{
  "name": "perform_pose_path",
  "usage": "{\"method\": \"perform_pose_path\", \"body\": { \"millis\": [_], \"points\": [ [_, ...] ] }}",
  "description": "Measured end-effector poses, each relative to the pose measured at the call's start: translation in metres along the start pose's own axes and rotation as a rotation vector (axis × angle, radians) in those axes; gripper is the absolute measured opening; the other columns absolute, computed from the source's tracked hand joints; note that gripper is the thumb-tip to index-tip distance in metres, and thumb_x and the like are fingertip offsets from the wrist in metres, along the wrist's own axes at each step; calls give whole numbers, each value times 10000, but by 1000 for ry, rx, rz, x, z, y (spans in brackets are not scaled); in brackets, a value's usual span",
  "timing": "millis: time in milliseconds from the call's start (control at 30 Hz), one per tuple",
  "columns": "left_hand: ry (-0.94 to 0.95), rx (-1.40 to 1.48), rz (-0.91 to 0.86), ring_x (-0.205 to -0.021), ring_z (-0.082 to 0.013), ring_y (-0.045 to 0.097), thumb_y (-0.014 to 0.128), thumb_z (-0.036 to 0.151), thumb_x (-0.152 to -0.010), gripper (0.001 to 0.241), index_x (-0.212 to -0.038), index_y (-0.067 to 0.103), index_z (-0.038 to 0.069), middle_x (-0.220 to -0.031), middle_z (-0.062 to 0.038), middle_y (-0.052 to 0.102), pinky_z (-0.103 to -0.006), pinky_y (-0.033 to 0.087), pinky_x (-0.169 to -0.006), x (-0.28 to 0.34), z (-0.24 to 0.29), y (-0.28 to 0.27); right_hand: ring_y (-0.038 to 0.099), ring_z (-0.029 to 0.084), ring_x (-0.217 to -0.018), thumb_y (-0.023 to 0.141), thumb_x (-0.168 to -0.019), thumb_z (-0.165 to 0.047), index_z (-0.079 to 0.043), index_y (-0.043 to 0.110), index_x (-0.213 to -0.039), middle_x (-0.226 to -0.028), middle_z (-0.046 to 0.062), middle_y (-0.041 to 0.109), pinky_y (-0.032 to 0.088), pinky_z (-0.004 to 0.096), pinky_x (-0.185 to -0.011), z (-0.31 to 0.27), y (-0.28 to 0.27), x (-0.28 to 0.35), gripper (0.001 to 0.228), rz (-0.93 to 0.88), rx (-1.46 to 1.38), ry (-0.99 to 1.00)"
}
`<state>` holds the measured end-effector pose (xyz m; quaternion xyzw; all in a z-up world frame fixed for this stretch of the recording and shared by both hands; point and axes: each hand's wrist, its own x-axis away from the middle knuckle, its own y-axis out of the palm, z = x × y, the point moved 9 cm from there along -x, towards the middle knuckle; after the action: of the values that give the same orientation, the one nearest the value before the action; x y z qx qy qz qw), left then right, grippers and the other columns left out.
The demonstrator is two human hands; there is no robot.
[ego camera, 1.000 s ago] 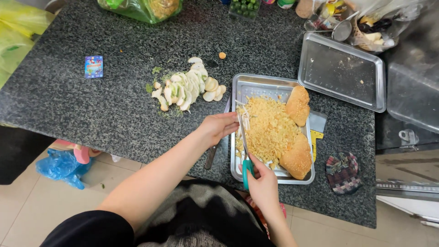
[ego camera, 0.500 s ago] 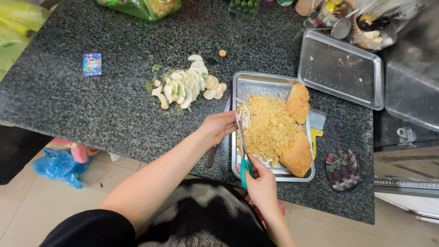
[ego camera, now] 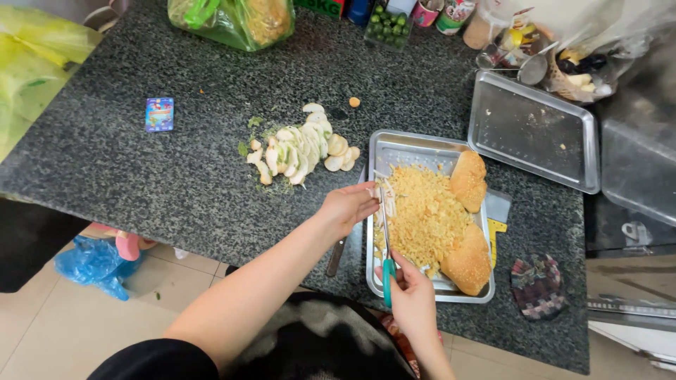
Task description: Shredding a white vegetable into a tray of breadcrumbs and bread using a knife and scissors.
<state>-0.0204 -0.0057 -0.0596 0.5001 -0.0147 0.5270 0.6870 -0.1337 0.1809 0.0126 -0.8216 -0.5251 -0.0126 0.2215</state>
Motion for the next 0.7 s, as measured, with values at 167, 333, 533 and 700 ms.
{"method": "perform_pose_path", "body": {
  "millis": [167, 333, 533, 700],
  "points": [
    [18, 18, -14, -994, -286, 721, 655, -16, -961, 320, -1269, 658, -102, -1127, -220, 722, -350, 616, -931, 6, 10, 3, 543, 119, -601, 846, -817, -191, -23, 722, -1351, -719, 42, 669, 435, 231, -533, -36, 6, 8, 573, 10, 146, 8],
    [9, 10, 3, -1069, -312, 729, 678, -5, -944, 358, -1286, 636, -101, -1173, -249, 721, -363, 606, -981, 5, 15, 0, 548, 117, -585, 835, -831, -179, -19, 702, -1371, -738, 60, 716, 436, 231, -516, -29, 8, 2, 579, 11, 185, 39],
    [-20, 40, -19, -1038, -301, 713, 652, -29, -953, 349, -1293, 628, -100, -1156, -239, 709, -362, 605, -960, -13, 6, -11, 533, 112, -566, 825, -842, -134, -30, 725, -1352, -703, 42, 684, 427, 229, -509, -28, 16, 1, 530, -1, 135, 39],
    [-17, 32, -26, -895, -239, 719, 673, -16, -952, 293, -1240, 675, -72, -1057, -193, 736, -306, 614, -812, -20, 9, -13, 639, 132, -631, 826, -829, -176, -49, 699, -1380, -778, 70, 765, 508, 240, -563, -51, 21, 4, 579, 15, 225, 114]
  ]
}}
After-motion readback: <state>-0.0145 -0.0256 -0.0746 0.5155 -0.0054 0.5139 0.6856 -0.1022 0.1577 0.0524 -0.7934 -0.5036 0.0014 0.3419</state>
